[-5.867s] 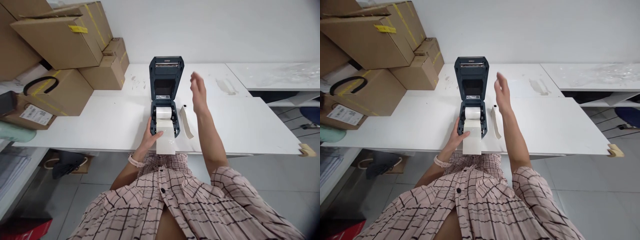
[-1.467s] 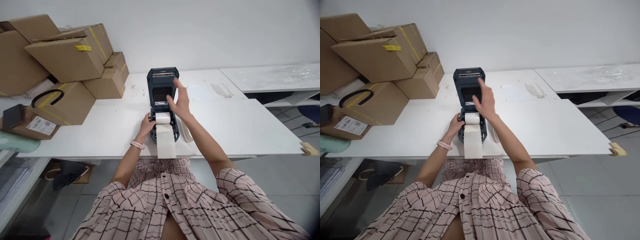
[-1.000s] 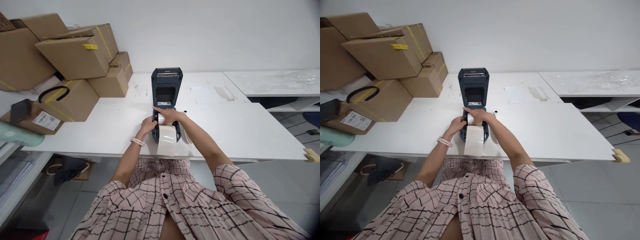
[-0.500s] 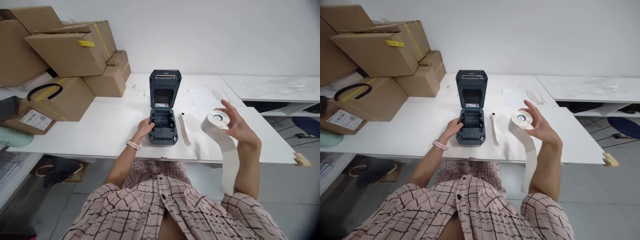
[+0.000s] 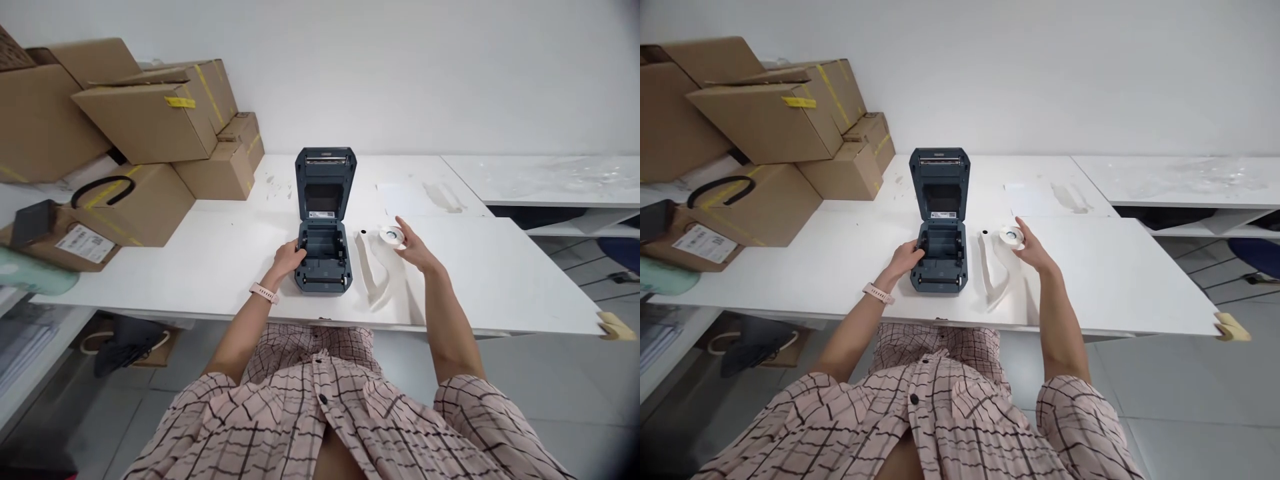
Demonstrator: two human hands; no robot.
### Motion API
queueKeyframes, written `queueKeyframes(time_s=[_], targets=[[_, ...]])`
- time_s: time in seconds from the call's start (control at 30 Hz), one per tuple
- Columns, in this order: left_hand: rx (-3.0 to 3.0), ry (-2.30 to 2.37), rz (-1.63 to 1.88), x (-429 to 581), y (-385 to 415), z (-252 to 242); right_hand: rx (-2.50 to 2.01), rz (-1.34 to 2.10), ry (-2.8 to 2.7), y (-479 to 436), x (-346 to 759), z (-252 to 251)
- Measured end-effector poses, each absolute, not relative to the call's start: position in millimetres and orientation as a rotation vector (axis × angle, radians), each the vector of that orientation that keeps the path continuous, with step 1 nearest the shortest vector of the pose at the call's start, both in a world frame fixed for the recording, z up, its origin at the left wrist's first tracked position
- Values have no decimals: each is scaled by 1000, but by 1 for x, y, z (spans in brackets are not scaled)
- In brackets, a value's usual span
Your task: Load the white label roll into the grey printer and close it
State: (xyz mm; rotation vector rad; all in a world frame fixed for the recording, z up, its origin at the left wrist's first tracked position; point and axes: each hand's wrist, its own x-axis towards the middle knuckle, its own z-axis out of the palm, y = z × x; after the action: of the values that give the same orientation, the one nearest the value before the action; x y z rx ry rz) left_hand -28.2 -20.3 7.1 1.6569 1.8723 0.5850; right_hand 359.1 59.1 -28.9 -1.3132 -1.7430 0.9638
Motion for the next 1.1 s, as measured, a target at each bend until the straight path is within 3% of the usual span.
queueKeyframes(time_s=[0.17, 0.3, 0.4, 0.57, 0.87, 1.1], targets=[[1648, 1869, 603, -27, -22, 10, -1189, 804, -1683, 11, 347, 20], [1622, 1869, 610, -26, -22, 10, -1089, 830, -1600, -14, 295, 25], [1616, 1856, 627, -26, -22, 9, -1399, 740, -1743, 2, 260, 13], [1619, 1866, 639, -25, -21, 6, -1867, 277, -2222, 55, 239, 13], [1610, 1836, 682, -26, -18, -1, -1787, 334, -2607, 100, 235, 21], [1592, 1847, 687, -25, -20, 2, -1502, 532, -2557, 77, 268, 54]])
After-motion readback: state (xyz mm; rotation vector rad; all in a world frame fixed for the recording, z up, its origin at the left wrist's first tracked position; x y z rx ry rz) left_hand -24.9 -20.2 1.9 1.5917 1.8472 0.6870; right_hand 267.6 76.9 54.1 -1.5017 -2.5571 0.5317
